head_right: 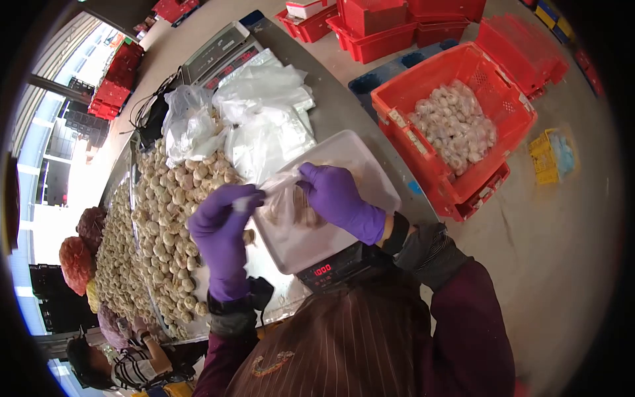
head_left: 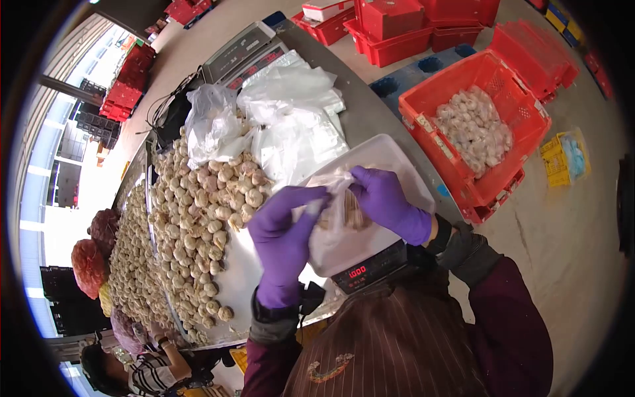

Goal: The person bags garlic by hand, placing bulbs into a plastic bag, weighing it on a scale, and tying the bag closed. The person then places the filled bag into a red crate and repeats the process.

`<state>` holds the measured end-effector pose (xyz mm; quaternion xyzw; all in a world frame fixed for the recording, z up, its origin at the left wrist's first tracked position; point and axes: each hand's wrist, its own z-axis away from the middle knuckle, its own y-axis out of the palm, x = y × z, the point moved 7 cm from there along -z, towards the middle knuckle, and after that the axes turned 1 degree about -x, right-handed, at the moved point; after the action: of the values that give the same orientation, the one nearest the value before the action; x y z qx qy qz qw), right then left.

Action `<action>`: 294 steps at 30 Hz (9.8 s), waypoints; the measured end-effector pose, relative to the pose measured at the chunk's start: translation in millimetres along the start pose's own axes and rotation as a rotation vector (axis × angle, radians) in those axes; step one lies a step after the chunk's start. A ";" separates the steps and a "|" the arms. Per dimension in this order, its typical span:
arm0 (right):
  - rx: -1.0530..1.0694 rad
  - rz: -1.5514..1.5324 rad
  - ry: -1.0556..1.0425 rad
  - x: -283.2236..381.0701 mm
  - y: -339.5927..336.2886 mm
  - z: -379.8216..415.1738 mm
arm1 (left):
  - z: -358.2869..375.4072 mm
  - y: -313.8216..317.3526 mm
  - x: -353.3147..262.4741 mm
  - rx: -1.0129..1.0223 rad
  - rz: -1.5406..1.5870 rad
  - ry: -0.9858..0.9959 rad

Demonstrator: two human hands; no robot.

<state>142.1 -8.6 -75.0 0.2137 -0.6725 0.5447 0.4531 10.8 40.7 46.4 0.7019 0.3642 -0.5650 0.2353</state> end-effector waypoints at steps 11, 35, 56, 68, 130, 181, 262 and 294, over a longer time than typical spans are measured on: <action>-0.133 -0.964 0.145 -105.3 -145.8 72.3 | -22.6 162.1 63.3 0.346 -0.091 -0.239; -0.725 0.394 -0.081 -341.6 -231.9 -223.1 | -166.2 -27.9 251.5 0.512 -1.121 -0.187; 0.591 0.792 -0.357 -38.6 165.6 -263.7 | 17.8 -165.4 67.6 -0.808 0.401 -0.088; 0.561 -0.875 0.258 71.5 171.6 -9.4 | 80.0 -191.5 137.0 -0.539 -0.251 -0.158; -0.230 -0.705 0.324 62.9 150.1 -24.3 | 82.7 -145.6 173.8 -0.353 0.994 -0.647; 0.283 -0.323 -0.138 32.4 366.3 -162.9 | 196.1 -413.3 306.0 -0.663 -0.311 -0.560; -0.164 -0.095 0.075 28.0 -156.2 -38.0 | 30.2 -82.5 59.5 -0.444 0.344 -0.349; -0.156 -0.335 -0.294 88.6 -138.8 8.9 | -35.3 -0.4 -35.4 0.214 -0.388 0.146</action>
<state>203.1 -42.4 74.4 0.3636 -0.7266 0.3714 0.4495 29.1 58.5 89.5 0.6788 0.4463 -0.5828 0.0194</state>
